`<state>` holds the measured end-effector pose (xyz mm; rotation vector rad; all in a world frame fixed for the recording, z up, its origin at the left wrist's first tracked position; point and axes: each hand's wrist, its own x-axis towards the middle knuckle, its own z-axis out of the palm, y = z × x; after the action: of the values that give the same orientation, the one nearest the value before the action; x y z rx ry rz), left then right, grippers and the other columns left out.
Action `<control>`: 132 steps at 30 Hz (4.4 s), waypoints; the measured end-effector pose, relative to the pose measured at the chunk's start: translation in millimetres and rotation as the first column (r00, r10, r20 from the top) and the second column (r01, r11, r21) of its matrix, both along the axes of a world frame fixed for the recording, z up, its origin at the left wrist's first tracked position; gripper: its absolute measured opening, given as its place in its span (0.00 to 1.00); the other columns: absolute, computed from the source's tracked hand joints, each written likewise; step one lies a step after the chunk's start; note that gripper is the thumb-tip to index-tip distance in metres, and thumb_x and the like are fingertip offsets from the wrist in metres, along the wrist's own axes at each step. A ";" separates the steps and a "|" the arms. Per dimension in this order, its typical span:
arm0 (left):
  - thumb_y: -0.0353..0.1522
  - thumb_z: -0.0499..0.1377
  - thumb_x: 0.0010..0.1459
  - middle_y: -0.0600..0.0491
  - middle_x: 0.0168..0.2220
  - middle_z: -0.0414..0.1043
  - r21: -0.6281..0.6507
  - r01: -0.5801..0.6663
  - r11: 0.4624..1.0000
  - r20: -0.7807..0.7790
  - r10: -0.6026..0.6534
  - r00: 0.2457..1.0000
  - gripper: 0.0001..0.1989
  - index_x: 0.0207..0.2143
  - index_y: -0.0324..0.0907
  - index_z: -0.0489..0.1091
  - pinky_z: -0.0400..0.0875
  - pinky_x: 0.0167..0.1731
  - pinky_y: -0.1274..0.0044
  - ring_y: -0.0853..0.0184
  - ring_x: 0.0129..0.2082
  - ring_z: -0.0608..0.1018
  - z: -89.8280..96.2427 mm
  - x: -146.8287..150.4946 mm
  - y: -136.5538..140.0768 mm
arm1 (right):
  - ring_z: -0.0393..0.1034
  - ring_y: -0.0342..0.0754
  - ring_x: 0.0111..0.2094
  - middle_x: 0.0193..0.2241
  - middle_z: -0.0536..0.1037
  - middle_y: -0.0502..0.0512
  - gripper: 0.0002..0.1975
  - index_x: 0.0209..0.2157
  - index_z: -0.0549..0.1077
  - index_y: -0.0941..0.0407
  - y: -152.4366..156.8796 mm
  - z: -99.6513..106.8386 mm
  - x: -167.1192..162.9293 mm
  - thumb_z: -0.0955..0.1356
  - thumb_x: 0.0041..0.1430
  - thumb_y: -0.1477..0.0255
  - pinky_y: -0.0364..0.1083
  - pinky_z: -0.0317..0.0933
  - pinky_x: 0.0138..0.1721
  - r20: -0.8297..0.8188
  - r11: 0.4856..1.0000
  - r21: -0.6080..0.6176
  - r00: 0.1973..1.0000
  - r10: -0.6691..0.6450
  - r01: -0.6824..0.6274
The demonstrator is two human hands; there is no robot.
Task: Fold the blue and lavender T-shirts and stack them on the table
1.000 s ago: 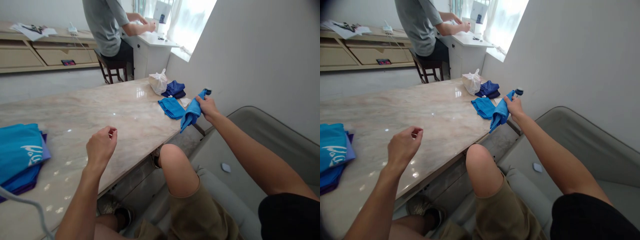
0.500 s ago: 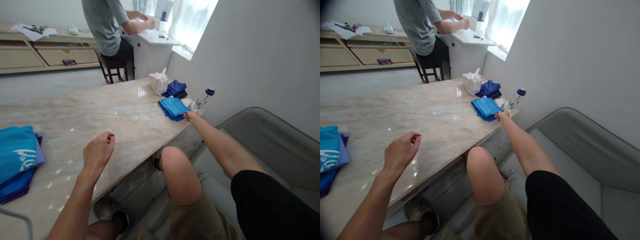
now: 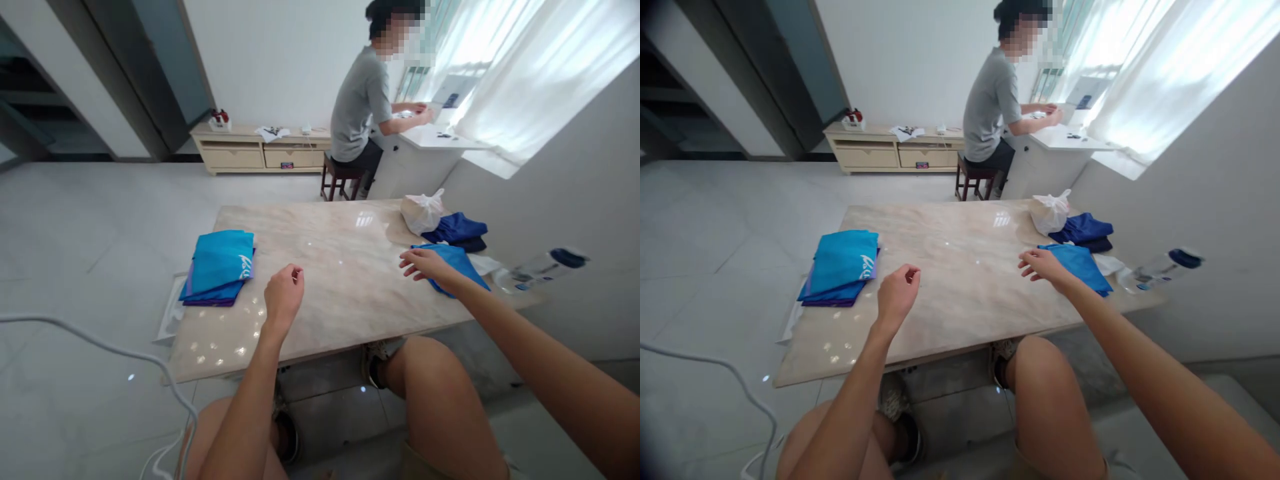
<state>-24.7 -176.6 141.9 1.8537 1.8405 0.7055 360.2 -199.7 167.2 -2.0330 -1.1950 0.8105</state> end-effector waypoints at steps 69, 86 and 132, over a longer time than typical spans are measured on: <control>0.41 0.71 0.62 0.44 0.46 0.86 0.021 -0.189 0.982 0.709 0.119 0.695 0.13 0.44 0.43 0.82 0.76 0.55 0.63 0.51 0.48 0.85 -21.4 14.9 16.3 | 0.82 0.56 0.51 0.48 0.87 0.60 0.25 0.47 0.82 0.54 62.7 -23.3 -178.8 0.72 0.67 0.46 0.51 0.77 0.49 -0.552 0.981 0.158 0.814 0.182 -0.112; 0.42 0.66 0.63 0.49 0.28 0.82 0.014 -0.080 0.997 0.368 0.069 0.927 0.15 0.28 0.43 0.81 0.66 0.32 0.74 0.59 0.29 0.81 -40.8 -12.2 9.6 | 0.74 0.49 0.28 0.25 0.80 0.52 0.15 0.37 0.82 0.55 42.9 -35.5 -199.7 0.73 0.58 0.57 0.46 0.65 0.30 -0.250 0.894 0.310 0.879 0.405 -0.323; 0.30 0.64 0.65 0.50 0.32 0.81 -0.019 0.039 0.999 0.294 -0.032 0.955 0.04 0.35 0.48 0.76 0.65 0.36 0.74 0.58 0.34 0.81 -26.2 -3.5 7.5 | 0.82 0.57 0.39 0.36 0.88 0.55 0.10 0.33 0.86 0.49 42.9 -17.8 -171.6 0.71 0.61 0.75 0.53 0.71 0.45 0.243 0.882 0.236 0.904 0.353 -0.408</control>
<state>-28.1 -169.1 115.7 1.6590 1.6138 0.8890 188.6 -156.8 149.4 -1.6912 -1.7555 0.5827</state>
